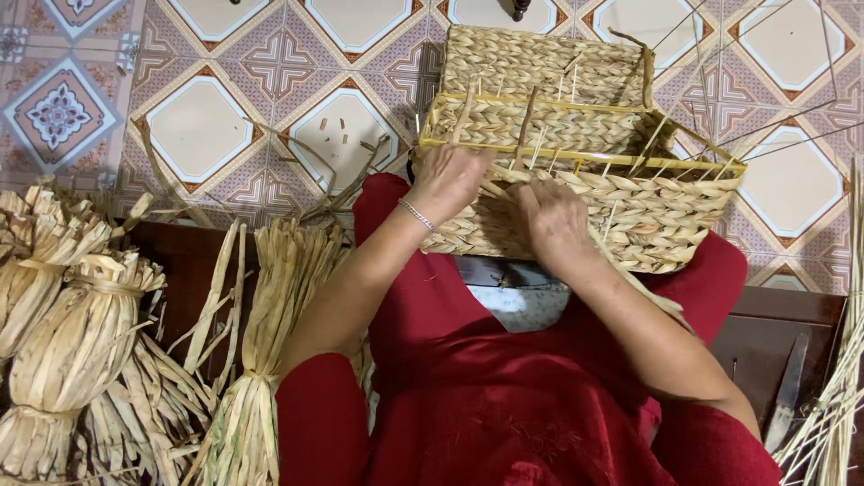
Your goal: The person weaves a basket by wrapping, threading, and tucking dried plant strips into the frame and rim by hand.
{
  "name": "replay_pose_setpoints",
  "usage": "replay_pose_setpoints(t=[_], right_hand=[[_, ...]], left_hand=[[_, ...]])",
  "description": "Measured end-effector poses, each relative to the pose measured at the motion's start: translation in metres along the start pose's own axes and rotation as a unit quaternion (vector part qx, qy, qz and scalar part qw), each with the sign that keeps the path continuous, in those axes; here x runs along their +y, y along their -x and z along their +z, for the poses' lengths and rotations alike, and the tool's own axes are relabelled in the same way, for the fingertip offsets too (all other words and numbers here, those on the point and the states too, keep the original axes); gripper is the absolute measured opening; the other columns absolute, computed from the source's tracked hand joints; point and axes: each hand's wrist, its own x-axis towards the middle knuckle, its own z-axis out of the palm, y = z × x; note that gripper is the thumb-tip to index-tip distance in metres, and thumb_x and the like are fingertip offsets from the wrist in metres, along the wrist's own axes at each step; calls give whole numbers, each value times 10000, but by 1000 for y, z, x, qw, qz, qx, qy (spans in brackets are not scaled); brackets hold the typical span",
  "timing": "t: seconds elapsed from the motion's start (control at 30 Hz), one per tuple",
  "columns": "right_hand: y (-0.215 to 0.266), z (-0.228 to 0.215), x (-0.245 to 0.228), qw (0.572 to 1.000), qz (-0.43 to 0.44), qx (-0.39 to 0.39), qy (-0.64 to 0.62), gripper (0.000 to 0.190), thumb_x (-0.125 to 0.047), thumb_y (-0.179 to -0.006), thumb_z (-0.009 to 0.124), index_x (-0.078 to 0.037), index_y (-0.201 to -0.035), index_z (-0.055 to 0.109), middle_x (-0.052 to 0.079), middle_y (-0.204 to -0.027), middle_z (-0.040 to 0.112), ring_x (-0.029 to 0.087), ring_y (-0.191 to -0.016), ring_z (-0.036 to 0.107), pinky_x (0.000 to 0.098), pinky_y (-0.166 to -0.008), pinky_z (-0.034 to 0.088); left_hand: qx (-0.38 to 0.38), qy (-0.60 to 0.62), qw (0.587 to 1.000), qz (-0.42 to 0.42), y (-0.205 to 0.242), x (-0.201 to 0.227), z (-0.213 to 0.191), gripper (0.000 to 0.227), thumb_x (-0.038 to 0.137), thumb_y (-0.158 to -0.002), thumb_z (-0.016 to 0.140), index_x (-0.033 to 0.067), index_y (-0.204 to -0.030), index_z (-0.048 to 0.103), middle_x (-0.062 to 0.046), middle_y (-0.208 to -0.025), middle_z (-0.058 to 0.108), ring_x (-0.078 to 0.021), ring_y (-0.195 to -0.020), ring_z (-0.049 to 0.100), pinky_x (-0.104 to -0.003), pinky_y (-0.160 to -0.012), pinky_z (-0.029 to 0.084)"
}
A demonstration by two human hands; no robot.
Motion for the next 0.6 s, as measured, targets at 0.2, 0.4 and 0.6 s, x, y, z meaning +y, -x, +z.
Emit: replay_pose_setpoints(t=[0.2,0.4,0.6], right_hand=[[-24,-25,16,974,28,63,-214,52,-28,-981,706,-2,-995,749,162,-890,737,223,-693,712,277,-557,603],[-41,-41,10,983,-18,49,-177,113,-85,-927,775,-15,-1007,738,167,-933,741,261,-690,716,338,-564,598],[-23,-34,-1,997,-61,47,4,286,-151,-793,841,-27,-1027,734,148,-802,702,266,-671,661,405,-526,524]], left_hand=[[-92,258,961,-33,3,-8,-36,394,99,-923,567,139,-1298,681,-84,-859,749,-212,-695,740,-380,-722,617],[-146,214,966,-3,8,-12,-47,614,87,-776,675,81,-1382,575,-207,-1021,704,-293,-940,696,-411,-868,565],[55,48,991,113,16,-13,1,548,-11,-794,699,54,-1334,635,-220,-1155,607,-355,-1100,622,-445,-956,540]])
